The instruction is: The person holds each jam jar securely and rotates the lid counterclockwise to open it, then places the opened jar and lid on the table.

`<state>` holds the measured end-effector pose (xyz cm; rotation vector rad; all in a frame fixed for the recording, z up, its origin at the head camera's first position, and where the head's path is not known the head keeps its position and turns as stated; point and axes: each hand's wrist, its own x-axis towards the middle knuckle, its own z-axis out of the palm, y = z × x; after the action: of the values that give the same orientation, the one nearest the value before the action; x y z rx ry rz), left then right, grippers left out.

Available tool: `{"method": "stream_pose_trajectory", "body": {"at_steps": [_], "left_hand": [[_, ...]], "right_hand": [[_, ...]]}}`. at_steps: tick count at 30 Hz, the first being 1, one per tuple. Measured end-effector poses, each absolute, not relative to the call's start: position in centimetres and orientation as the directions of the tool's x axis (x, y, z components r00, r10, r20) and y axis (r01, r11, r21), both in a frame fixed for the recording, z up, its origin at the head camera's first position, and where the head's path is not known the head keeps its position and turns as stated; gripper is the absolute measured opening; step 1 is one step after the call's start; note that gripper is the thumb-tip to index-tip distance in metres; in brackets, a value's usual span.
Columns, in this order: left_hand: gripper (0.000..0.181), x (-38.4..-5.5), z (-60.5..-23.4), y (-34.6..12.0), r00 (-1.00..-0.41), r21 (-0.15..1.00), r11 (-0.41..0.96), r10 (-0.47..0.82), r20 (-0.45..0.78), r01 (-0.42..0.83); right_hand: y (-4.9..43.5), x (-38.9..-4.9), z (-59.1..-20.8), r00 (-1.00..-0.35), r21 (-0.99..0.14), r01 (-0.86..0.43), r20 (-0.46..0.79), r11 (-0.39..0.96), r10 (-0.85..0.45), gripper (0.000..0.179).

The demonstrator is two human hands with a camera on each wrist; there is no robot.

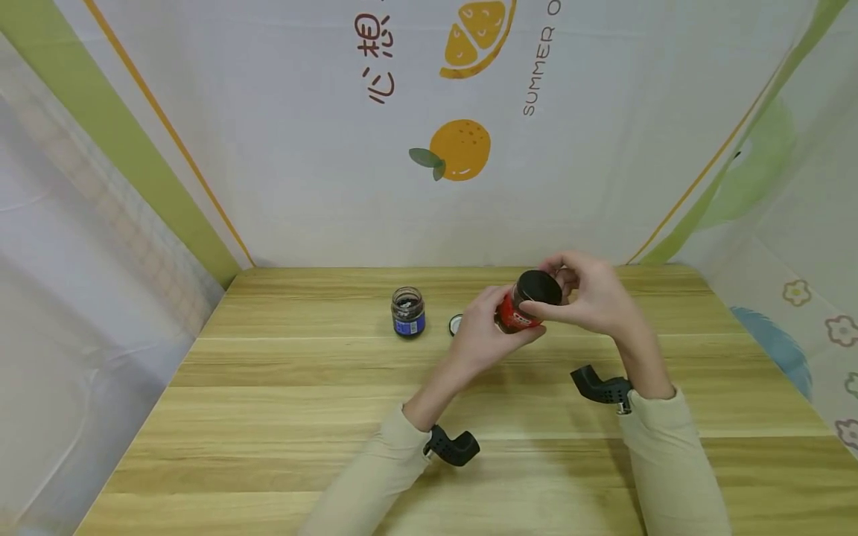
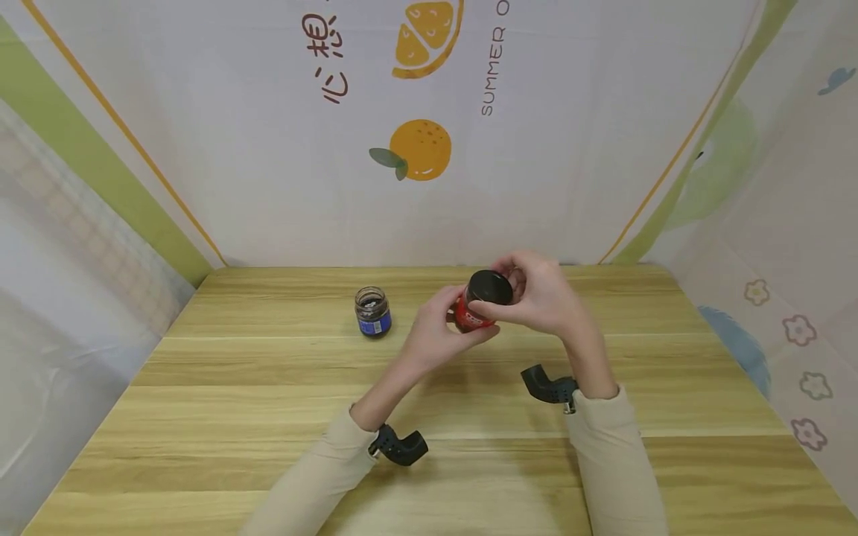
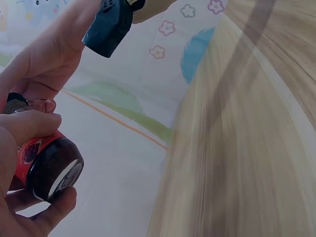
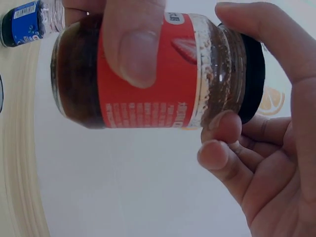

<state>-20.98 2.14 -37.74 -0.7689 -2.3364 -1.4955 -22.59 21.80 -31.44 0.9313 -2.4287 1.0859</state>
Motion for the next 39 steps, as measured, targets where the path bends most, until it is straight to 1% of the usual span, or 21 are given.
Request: {"method": "stream_pose_trajectory", "body": {"at_steps": [8, 12, 18, 24, 30, 32, 36, 39], "left_hand": [[0.051, -20.6, -37.8, 1.0, -0.809, 0.756, 0.297, 0.296, 0.508, 0.583], [0.05, -20.6, -37.9, 0.5, -0.799, 0.75, 0.285, 0.295, 0.524, 0.597], [0.053, -20.3, -37.8, 0.0, -0.796, 0.746, 0.284, 0.283, 0.535, 0.602], [0.053, -20.0, -37.8, -0.7, -0.795, 0.749, 0.269, 0.258, 0.55, 0.606], [0.052, -19.7, -38.0, -1.6, -0.782, 0.744, 0.244, 0.249, 0.572, 0.622], [0.051, -19.7, -38.1, -1.8, -0.776, 0.742, 0.232, 0.245, 0.581, 0.629], [0.049, -19.5, -38.4, -2.4, -0.755, 0.717, 0.237, 0.236, 0.612, 0.656], [0.049, -19.3, -38.5, -2.7, -0.735, 0.685, 0.267, 0.234, 0.636, 0.678]], "right_hand": [[20.7, -22.6, -31.7, -0.639, -0.47, -0.768, 0.613, 0.435, -0.465, 0.045], [20.1, -22.6, -31.8, -0.61, -0.444, -0.79, 0.635, 0.422, -0.474, 0.045], [19.4, -22.3, -31.9, -0.585, -0.43, -0.808, 0.667, 0.402, -0.462, 0.044], [18.5, -22.1, -31.9, -0.566, -0.418, -0.82, 0.69, 0.391, -0.45, 0.062], [17.5, -21.6, -32.0, -0.579, -0.442, -0.813, 0.681, 0.379, -0.448, 0.048], [17.1, -21.5, -32.1, -0.578, -0.444, -0.815, 0.681, 0.373, -0.45, 0.048], [16.6, -21.4, -32.4, -0.562, -0.44, -0.826, 0.692, 0.352, -0.454, 0.053], [16.3, -21.4, -32.7, -0.551, -0.442, -0.834, 0.701, 0.33, -0.453, 0.051]]}}
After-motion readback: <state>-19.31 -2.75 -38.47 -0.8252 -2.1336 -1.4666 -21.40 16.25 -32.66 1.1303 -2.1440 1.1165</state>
